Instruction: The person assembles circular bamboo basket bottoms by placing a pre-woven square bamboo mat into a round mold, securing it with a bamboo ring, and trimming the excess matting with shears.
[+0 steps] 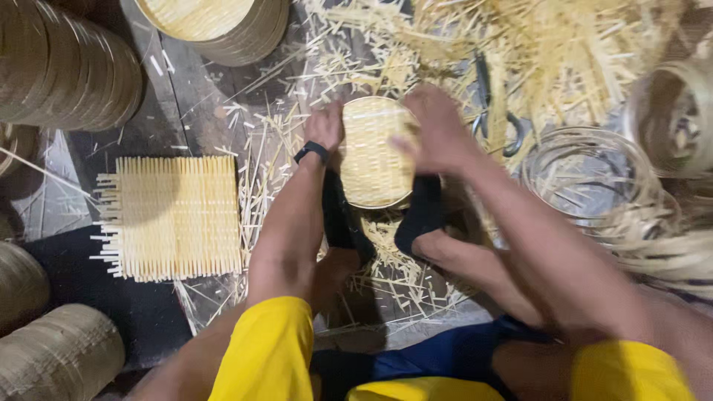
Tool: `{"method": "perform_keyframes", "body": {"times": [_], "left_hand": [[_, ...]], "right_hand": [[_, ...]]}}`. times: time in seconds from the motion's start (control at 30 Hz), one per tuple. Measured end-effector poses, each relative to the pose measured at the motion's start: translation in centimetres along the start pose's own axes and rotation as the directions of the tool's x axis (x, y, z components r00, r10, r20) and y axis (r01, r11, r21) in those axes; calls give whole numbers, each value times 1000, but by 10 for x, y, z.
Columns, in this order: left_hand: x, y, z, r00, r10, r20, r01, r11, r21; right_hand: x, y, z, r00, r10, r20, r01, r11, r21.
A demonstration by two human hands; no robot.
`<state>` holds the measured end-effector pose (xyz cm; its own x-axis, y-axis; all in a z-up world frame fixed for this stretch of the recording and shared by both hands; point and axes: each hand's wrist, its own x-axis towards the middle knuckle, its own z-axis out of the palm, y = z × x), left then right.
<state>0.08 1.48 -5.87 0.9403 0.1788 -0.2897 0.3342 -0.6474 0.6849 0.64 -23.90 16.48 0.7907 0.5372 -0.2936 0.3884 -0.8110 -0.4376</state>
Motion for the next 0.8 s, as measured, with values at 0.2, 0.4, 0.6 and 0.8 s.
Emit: {"method": "perform_keyframes", "body": {"times": [0.2, 0.4, 0.6, 0.8], "left_hand": [[-44, 72, -60, 999, 30, 24, -21, 948, -316], [-121, 155, -110, 982, 128, -136, -153, 969, -192], [-188, 156, -74, 589, 731, -345, -737, 661, 140], [-206, 137, -46, 515, 839, -175, -710, 532, 461]], "right_hand": [[-127, 45, -158, 986, 118, -121, -153, 931, -331], [-167, 137, -71, 794, 593, 136, -589, 805, -70], [-126, 187, 118, 687, 722, 76, -724, 674, 146], [-104, 212, 130, 602, 752, 269, -797, 550, 250]]}}
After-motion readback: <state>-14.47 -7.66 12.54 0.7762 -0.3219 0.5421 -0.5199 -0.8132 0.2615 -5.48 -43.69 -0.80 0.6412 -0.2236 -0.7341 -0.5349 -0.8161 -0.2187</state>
